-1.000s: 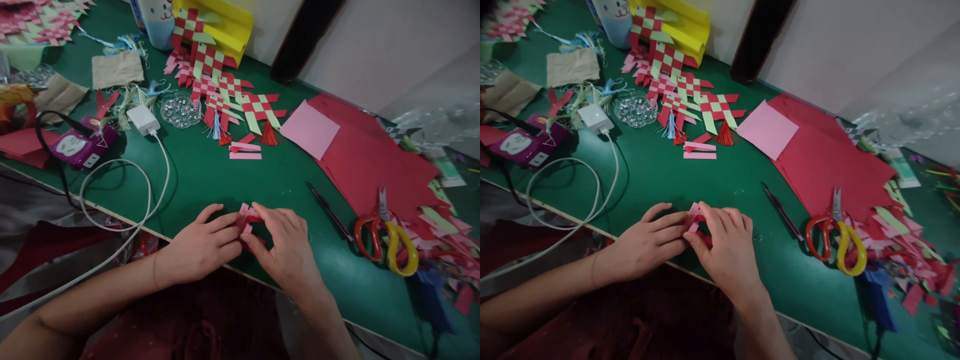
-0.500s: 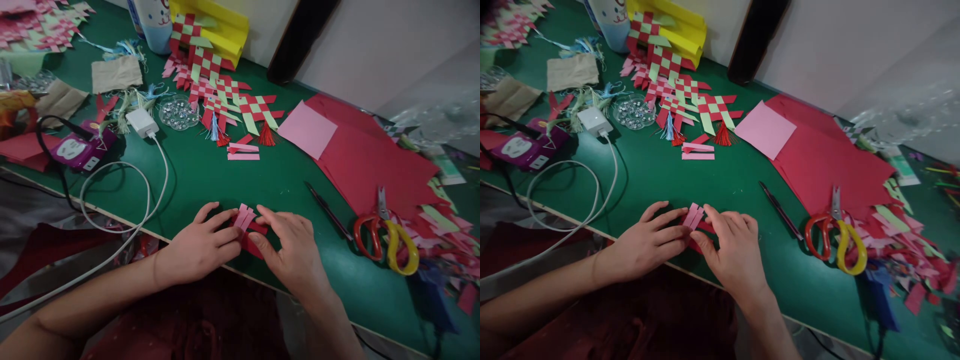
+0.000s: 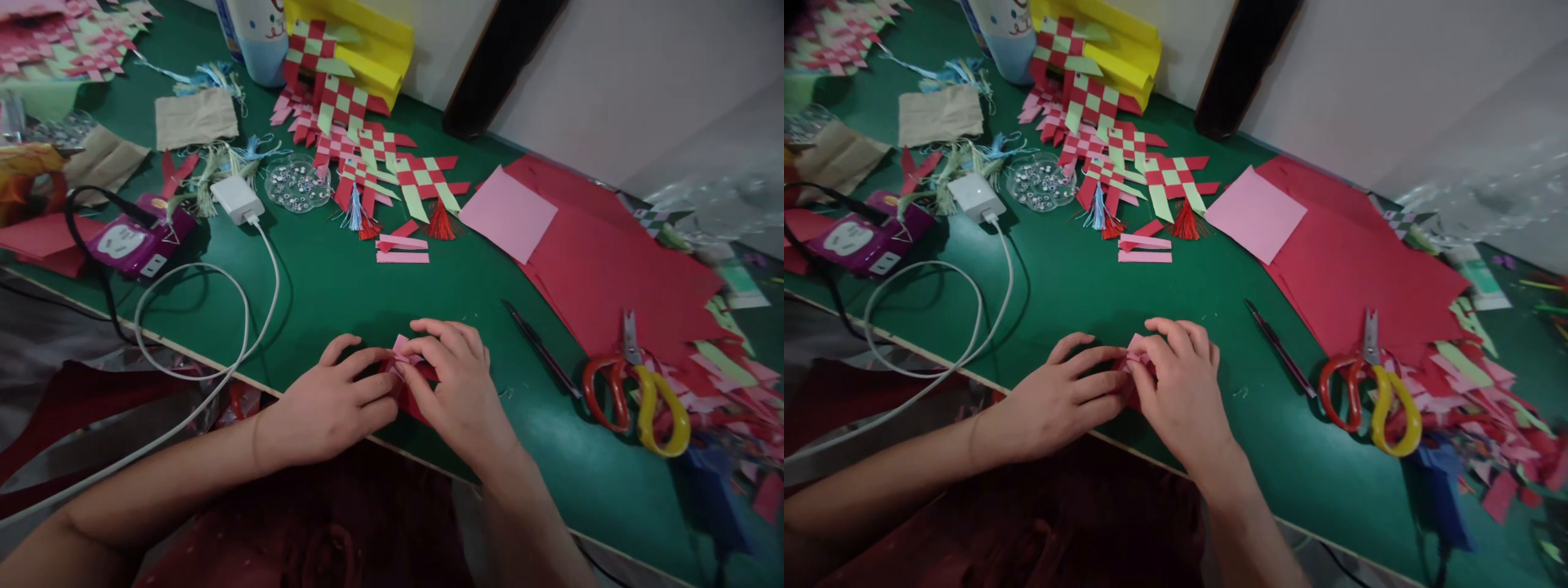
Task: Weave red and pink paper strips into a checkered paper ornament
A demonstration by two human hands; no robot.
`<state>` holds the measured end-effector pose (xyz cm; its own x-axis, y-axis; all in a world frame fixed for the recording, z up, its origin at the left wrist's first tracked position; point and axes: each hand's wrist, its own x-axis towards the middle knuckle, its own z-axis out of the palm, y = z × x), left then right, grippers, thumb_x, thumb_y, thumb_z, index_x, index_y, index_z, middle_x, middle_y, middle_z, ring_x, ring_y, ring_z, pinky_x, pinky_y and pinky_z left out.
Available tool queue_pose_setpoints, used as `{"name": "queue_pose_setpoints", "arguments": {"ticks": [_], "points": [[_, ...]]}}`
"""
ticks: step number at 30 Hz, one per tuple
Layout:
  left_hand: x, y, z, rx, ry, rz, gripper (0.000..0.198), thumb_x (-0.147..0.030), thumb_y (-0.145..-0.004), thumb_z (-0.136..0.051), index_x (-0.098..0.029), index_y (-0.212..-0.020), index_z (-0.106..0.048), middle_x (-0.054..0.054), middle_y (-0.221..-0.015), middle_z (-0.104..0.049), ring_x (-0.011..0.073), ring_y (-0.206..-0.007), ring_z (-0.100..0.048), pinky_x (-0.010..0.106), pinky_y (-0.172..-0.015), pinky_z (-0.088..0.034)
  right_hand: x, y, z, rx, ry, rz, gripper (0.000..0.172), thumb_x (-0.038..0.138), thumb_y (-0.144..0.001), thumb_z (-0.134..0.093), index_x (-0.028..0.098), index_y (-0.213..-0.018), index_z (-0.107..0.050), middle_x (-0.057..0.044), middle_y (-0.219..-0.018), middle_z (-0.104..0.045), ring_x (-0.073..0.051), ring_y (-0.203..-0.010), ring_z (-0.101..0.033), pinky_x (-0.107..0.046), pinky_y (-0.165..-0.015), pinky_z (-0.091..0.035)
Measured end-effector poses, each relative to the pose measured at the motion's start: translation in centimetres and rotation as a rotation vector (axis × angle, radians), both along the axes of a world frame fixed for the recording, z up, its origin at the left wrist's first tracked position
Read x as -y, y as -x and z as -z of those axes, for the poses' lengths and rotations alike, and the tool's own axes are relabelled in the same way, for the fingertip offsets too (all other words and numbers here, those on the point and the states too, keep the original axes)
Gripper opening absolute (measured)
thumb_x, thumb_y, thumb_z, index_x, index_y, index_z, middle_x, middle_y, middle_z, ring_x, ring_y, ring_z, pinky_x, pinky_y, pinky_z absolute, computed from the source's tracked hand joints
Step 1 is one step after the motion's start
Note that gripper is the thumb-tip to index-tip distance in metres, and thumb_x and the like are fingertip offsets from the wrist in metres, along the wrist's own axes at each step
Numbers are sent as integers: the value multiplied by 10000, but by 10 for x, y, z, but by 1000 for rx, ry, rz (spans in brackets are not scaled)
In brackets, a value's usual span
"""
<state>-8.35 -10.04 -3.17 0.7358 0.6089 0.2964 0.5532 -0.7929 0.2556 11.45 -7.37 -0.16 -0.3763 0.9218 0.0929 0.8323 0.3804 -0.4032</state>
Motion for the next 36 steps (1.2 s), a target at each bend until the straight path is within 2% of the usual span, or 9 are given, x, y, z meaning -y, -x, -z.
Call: {"name": "queue_pose_setpoints", "arguments": {"ticks": [7,13,17,23,28,33,36], "points": [[-1,0,-3,-1,22,19,180,-219,-1013,-468,-226,-1079,-635,25,-1242,-635,266,-1246,-464,461,-1024,-338,-3,1,-2,-73,73,-21,89,211,-914,-532,242,-921,-615,-14,-932,-715,-213,-941,-609,-405,-871,-368],[0,1,-3,-2,15,6,174,-215,-1022,-452,-227,-1053,-622,8,-1214,-648,249,-1263,-451,473,-1076,-292,-5,2,9,-59,7,-8,296,225,-938,-515,214,-1227,-574,-50,-984,-720,-226,-957,-628,-417,-893,-376],[0,2,-1,12,25,28,227,-197,-1037,-395,-226,-1055,-620,12,-1219,-647,204,-1287,-455,461,-1124,-258,-3,-2,8,-43,21,-12,337,244,-967,-462,215,-1294,-537,-55,-949,-722,-229,-925,-633,-427,-896,-380],[0,1,0,22,22,22,158,-204,-1007,-478,-230,-1038,-631,9,-1206,-651,238,-1279,-477,470,-1115,-282,7,-11,-1,40,46,-62,417,225,-953,-447,204,-1367,-487,-86,-1064,-713,-242,-967,-628,-442,-885,-389],[0,1,1,19,26,15,130,-222,-992,-514,-235,-1045,-632,14,-1200,-649,242,-1293,-481,483,-1120,-285,11,-12,-1,55,77,-72,393,236,-953,-463,214,-1341,-518,-90,-1084,-717,-246,-975,-626,-439,-868,-391],[0,1,1,29,34,13,169,-209,-1009,-472,-231,-1027,-639,17,-1212,-660,232,-1293,-493,483,-1147,-252,12,-13,0,-30,85,-33,332,223,-952,-497,226,-1279,-557,-48,-998,-729,-225,-937,-634,-418,-863,-388],[0,1,2,40,32,15,178,-209,-1017,-459,-225,-1032,-636,14,-1197,-668,226,-1292,-502,479,-1162,-237,14,-15,0,-65,60,-5,230,234,-954,-515,233,-1159,-618,-29,-936,-732,-208,-884,-641,-396,-847,-393]]}}
